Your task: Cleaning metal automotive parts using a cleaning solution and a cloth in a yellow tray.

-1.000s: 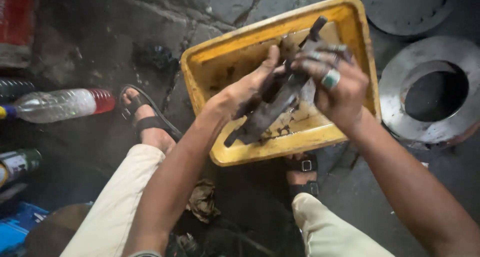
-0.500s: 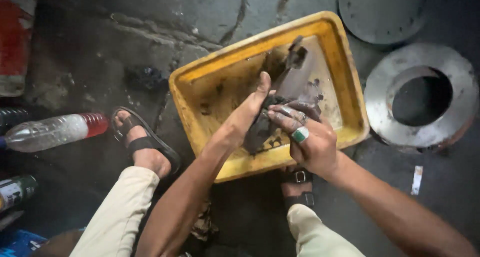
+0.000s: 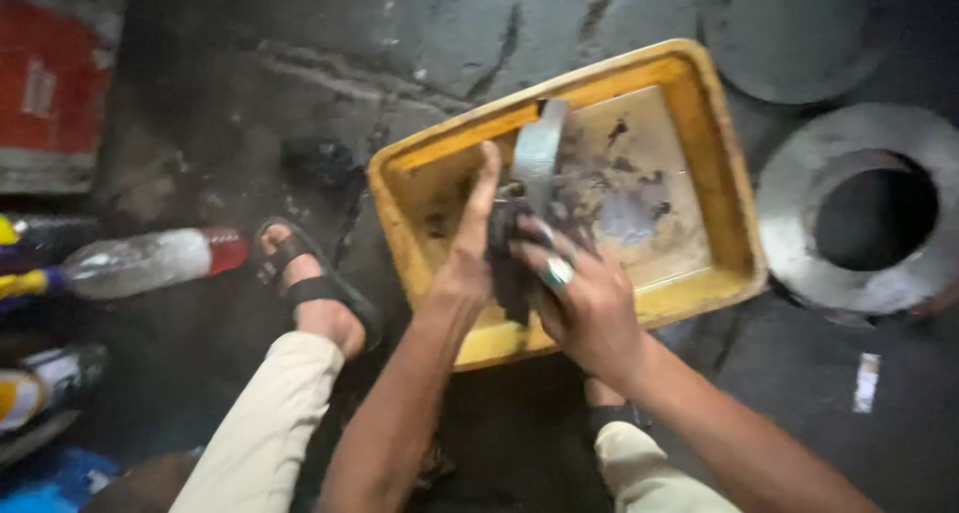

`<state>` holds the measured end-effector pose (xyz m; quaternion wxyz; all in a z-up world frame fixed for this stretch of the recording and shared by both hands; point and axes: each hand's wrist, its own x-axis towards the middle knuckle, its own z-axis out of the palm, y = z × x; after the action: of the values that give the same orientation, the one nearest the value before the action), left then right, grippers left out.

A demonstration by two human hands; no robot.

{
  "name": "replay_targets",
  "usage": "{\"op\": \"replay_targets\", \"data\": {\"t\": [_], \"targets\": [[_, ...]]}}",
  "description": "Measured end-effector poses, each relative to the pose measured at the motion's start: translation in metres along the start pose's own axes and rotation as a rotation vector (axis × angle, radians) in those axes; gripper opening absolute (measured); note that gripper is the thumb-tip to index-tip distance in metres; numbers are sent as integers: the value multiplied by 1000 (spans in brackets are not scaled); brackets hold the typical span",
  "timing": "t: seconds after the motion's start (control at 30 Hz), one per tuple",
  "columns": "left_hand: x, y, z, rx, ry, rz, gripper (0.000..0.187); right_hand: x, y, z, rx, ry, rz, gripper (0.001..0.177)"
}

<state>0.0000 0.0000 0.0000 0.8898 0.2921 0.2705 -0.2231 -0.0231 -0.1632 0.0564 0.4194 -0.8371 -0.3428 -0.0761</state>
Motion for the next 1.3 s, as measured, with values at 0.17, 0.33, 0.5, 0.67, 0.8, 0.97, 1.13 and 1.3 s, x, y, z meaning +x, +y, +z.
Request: {"op": "replay_targets", "data": {"t": [0.17,0.33,0.5,0.67,0.8,0.97,1.13,1.3], "targets": [[-4,-13,7,67,-5,57,85,-20,-8,2,31,-32,0,42],[5,-16,3,-99,-117,60,78,4,17,2,60,93,13,33],[-10,-13,23,9,-44,86,78,23,37,-3,70,93,162,39],[-3,-19,16,-79,-107,117,72,2,-1,-9,38,127,110,38],[-6,-22,17,-40,-103,131,69,-7,7,-6,1,121,144,36],[2,-27,9,0,-76,181,70,24,15,-15,-42,33,283,31],[-5,-23,19,-95,-87,95,69,-17,-3,-8,-88,83,163,40],[-7,-26,28,-112,26,88,71,-8,13,-3,-53,135,130,31]]}}
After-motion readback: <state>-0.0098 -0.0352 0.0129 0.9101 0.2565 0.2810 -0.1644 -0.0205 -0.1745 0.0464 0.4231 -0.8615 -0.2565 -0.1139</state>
